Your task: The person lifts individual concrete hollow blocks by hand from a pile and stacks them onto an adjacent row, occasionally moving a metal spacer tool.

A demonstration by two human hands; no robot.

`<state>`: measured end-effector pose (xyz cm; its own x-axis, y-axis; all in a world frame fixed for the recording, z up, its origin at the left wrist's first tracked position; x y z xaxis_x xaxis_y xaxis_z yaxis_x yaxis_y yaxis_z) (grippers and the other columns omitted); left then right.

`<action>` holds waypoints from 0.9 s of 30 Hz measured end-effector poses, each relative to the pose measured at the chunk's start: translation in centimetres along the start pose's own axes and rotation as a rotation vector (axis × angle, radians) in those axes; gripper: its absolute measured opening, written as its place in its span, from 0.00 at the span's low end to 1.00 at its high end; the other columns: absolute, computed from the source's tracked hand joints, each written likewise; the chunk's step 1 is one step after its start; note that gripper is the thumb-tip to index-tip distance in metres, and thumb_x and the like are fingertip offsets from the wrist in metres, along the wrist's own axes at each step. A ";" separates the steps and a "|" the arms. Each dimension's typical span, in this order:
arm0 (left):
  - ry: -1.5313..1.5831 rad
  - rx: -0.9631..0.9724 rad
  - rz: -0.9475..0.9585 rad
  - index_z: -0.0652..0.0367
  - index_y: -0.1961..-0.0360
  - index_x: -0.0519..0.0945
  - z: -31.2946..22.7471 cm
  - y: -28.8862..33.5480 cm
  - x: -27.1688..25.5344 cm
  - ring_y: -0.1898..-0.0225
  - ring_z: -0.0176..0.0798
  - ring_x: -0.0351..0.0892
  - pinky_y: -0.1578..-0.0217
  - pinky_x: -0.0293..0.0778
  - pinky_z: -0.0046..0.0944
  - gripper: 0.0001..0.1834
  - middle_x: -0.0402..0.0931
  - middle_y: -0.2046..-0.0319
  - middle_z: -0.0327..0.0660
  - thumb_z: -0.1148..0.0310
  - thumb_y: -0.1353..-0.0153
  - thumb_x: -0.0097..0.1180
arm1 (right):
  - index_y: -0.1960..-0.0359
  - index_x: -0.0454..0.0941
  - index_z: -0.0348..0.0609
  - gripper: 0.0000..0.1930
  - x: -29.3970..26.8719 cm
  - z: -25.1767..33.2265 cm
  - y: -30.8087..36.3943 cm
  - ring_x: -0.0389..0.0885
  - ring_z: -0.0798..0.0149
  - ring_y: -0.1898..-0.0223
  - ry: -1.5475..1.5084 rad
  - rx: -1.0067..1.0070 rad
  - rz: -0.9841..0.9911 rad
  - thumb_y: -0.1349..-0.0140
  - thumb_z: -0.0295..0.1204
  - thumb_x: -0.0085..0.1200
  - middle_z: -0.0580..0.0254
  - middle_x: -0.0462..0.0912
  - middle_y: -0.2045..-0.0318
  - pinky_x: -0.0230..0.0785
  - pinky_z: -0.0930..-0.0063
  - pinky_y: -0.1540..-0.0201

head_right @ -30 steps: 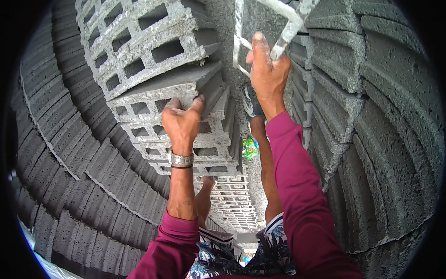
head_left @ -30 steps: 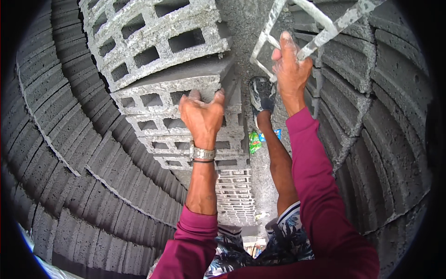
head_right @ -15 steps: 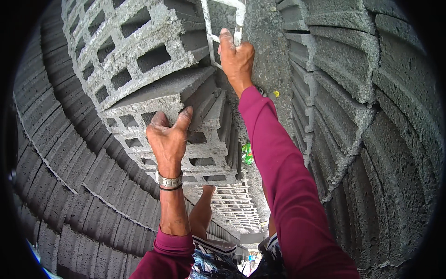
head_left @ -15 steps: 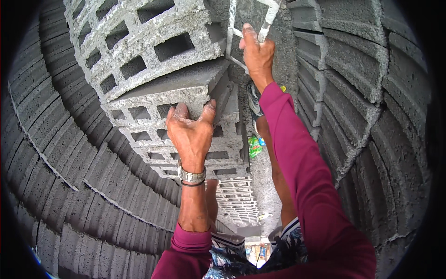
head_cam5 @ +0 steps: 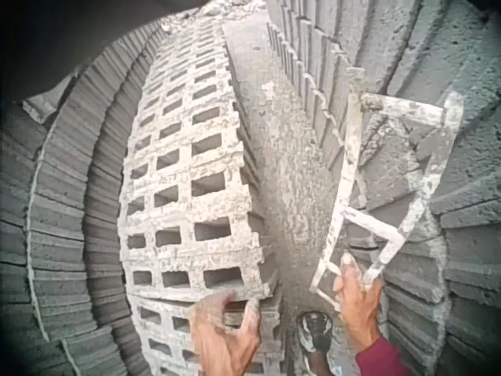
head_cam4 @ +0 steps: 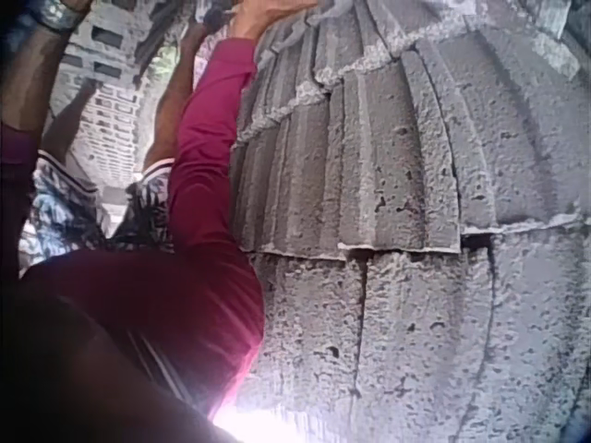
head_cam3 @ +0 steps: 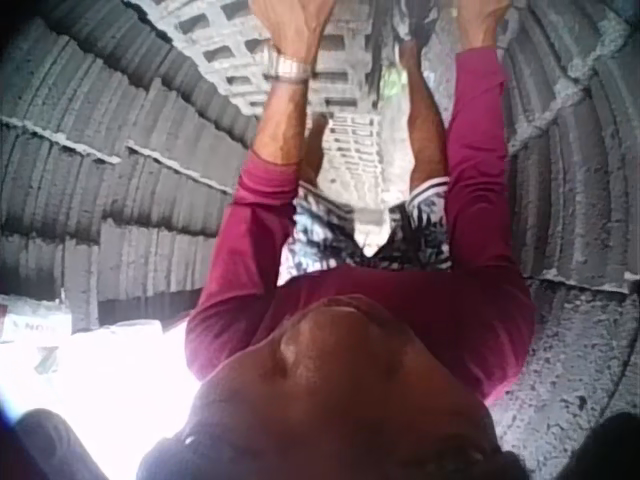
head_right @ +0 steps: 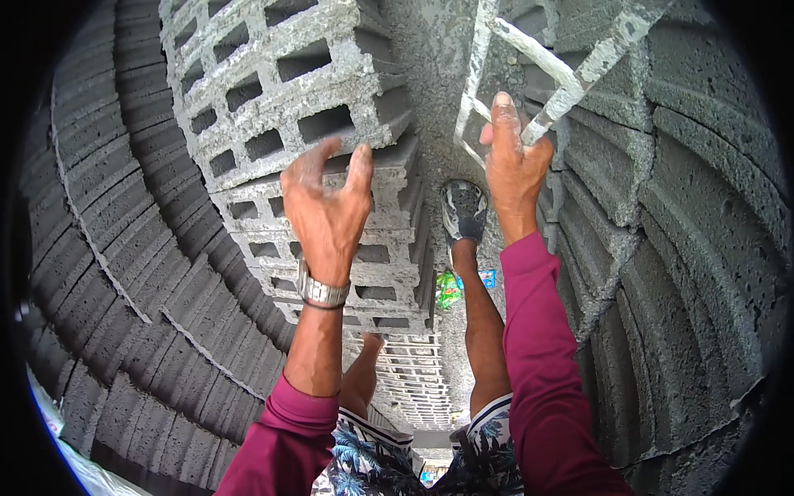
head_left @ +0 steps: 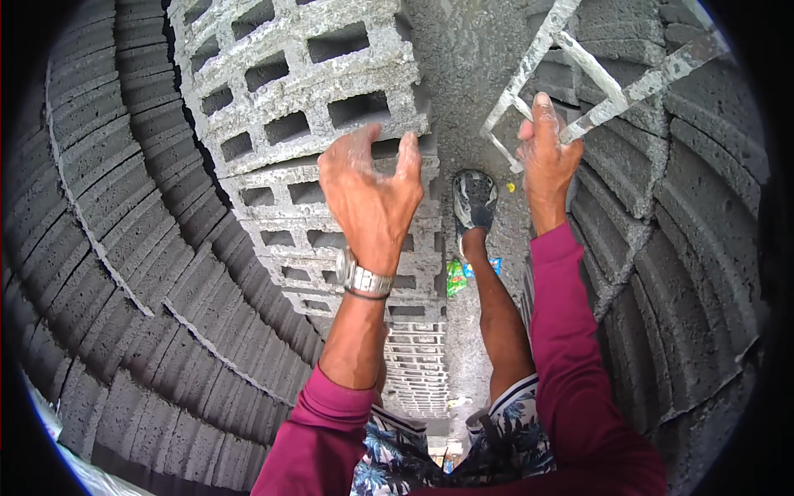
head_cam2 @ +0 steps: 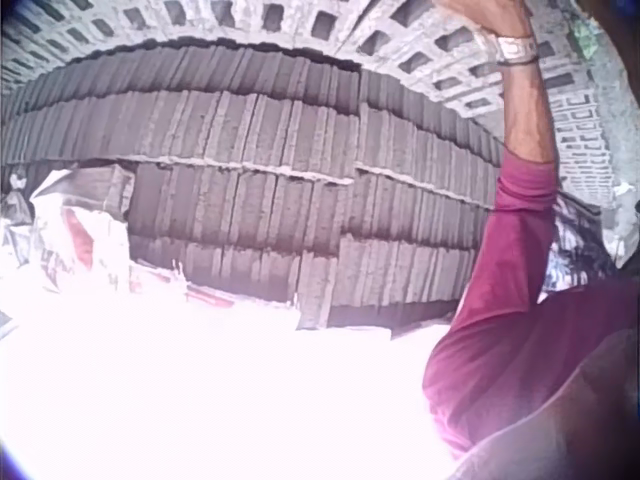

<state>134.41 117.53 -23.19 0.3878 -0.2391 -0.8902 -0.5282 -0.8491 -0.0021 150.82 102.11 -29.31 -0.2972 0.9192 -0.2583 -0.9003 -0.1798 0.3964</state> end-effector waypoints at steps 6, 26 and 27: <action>-0.229 -0.280 0.206 0.69 0.75 0.83 2.0 -4.8 7.2 0.66 0.58 0.81 0.51 0.69 0.49 0.27 0.81 0.74 0.60 0.49 0.55 0.68 | 0.76 0.77 0.42 0.19 2.2 2.0 -0.5 0.66 0.76 0.84 -0.091 -0.010 0.026 0.34 0.45 0.58 0.71 0.71 0.83 0.57 0.79 0.82; -0.079 -0.238 0.138 0.64 0.79 0.83 1.9 -4.3 7.6 0.67 0.56 0.81 0.56 0.68 0.48 0.25 0.81 0.75 0.57 0.47 0.55 0.68 | 0.72 0.78 0.36 0.17 7.9 12.5 -0.1 0.66 0.76 0.86 -0.385 -0.157 0.173 0.32 0.39 0.55 0.66 0.73 0.83 0.56 0.80 0.83; -0.048 -0.218 0.117 0.63 0.79 0.83 1.6 -4.1 7.3 0.68 0.51 0.80 0.54 0.65 0.45 0.20 0.81 0.78 0.53 0.54 0.55 0.69 | 0.72 0.77 0.38 0.16 9.2 14.7 0.7 0.63 0.75 0.87 -0.383 -0.212 0.211 0.31 0.39 0.53 0.67 0.71 0.84 0.55 0.79 0.83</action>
<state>138.22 120.06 -30.46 0.2945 -0.3233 -0.8993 -0.3902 -0.8997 0.1957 152.16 115.61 -18.49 -0.3781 0.9105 0.1672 -0.8896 -0.4073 0.2065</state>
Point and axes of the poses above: each hand's wrist, its own y-axis away from the middle knuckle, its own x-axis out of the palm, z = x × y, the point moved 4 cm from there along -y, towards the middle knuckle
